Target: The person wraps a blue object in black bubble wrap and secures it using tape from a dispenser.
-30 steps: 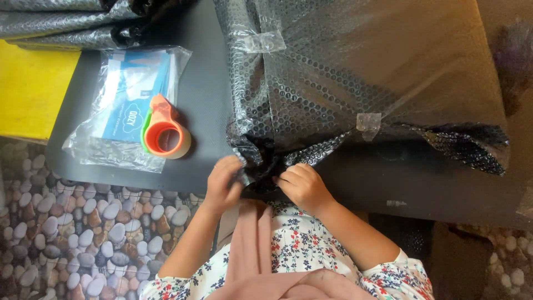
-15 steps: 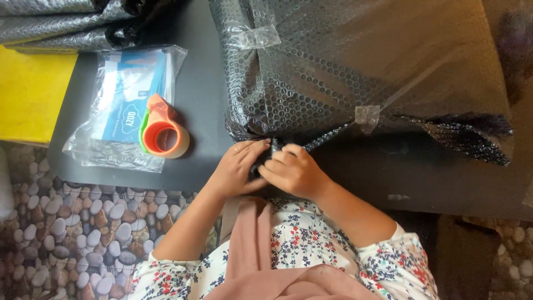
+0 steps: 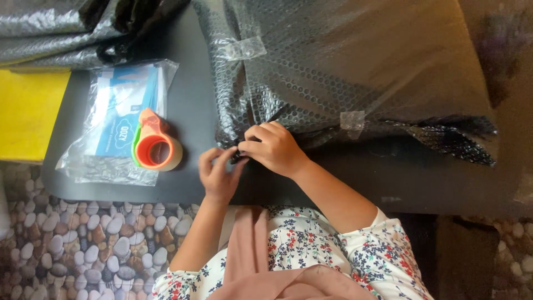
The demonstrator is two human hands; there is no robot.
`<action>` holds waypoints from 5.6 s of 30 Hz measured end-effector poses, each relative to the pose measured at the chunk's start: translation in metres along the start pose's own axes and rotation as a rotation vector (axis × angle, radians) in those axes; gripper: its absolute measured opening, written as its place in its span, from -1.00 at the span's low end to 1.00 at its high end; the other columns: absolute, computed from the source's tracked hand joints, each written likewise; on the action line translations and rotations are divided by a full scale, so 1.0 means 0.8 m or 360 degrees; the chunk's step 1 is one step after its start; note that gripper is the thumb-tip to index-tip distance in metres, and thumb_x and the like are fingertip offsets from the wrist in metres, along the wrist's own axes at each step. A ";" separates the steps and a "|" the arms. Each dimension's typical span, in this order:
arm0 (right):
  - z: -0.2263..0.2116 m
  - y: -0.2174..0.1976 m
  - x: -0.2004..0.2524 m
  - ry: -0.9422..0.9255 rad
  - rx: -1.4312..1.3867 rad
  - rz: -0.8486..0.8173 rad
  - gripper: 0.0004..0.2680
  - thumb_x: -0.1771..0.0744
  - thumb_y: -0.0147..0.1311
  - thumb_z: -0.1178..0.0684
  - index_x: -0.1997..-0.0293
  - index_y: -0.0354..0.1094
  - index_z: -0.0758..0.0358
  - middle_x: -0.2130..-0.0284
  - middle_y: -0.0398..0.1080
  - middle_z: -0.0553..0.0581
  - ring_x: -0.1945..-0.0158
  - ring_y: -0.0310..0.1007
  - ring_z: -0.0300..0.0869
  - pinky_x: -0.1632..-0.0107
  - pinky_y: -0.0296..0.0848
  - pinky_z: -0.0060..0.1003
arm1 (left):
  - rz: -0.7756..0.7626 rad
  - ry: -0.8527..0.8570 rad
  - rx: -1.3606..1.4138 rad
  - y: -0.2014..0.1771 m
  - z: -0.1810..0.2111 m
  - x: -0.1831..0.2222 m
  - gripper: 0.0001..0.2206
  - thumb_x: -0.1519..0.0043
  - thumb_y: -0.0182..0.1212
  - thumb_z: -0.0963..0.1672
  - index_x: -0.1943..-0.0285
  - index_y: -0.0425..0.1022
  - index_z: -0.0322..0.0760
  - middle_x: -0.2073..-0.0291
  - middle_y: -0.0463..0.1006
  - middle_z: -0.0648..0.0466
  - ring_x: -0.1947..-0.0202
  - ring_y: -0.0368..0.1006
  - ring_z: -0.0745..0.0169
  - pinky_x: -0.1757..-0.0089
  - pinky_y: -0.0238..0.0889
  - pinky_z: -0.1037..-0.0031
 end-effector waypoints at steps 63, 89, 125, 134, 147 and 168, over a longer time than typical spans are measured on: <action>0.028 0.006 -0.025 0.0448 -0.0069 -0.0495 -0.88 -0.21 0.37 0.09 0.38 0.46 0.01 0.49 0.38 -0.10 0.31 0.42 -0.14 0.25 0.43 -0.21 | -0.0077 -0.0633 0.0823 0.033 -0.074 -0.038 -0.84 -0.18 0.44 -0.16 0.26 0.59 -0.42 0.27 0.63 -0.15 0.04 0.52 -0.19 -0.05 0.31 0.11; -0.008 0.029 0.009 0.0073 0.0583 0.0108 -0.69 -0.34 0.25 -0.09 -0.18 0.46 0.18 0.33 0.50 -0.06 0.18 0.51 -0.29 0.06 0.36 -0.31 | -0.0036 -0.0579 0.1087 0.010 -0.053 -0.042 -0.62 -0.41 0.08 -0.14 -0.37 0.22 -0.41 0.08 0.65 -0.12 -0.15 0.46 -0.05 -0.22 0.15 0.09; 0.115 -0.164 0.279 0.1527 -0.0492 0.0357 -0.83 -0.35 0.12 0.25 -0.04 0.38 0.30 0.10 0.50 0.17 -0.01 0.52 -0.16 -0.12 0.47 -0.33 | -0.0950 -0.0178 -0.1083 0.053 -0.068 -0.117 -0.18 -0.28 0.40 0.07 -0.68 0.02 -0.02 -0.59 -0.30 -0.14 -0.56 -0.43 -0.28 -0.32 -0.33 -0.38; 0.173 -0.242 0.315 0.1512 -0.0365 0.0573 -0.73 -0.36 0.20 0.19 -0.17 0.27 0.16 0.01 0.45 0.04 -0.10 0.40 -0.26 -0.19 0.31 -0.35 | -0.0434 -0.0648 -0.1003 -0.137 -0.119 0.011 0.18 0.22 0.68 0.11 -0.56 0.12 -0.53 -0.44 0.11 -0.50 -0.40 -0.01 -0.70 -0.30 -0.08 -0.22; 0.150 -0.239 0.179 0.0911 0.0812 0.0274 -0.57 -0.27 0.34 0.24 -0.28 0.31 0.35 -0.03 0.44 0.30 -0.13 0.46 0.18 -0.21 0.34 0.07 | 0.0318 -0.0656 -0.1099 -0.151 -0.166 0.040 0.12 0.31 0.83 0.12 -0.50 0.28 -0.13 -0.18 0.48 -0.07 -0.17 0.46 -0.10 -0.11 0.31 0.11; 0.066 -0.071 0.172 0.1373 -0.1349 0.0203 -0.62 -0.23 0.42 -0.02 -0.02 0.45 0.43 0.11 0.50 0.27 0.08 0.57 -0.06 0.07 0.59 -0.28 | -0.0380 -0.1186 0.1628 0.035 0.065 0.125 0.27 0.28 0.74 -0.07 -0.62 -0.13 -0.37 -0.37 0.28 -0.12 -0.35 0.25 0.04 -0.29 0.12 0.14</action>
Point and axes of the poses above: each hand's wrist, its own x-axis away from the middle knuckle, its own y-axis out of the palm, z = x × y, the point moved 9 cm from there along -x, towards the middle knuckle
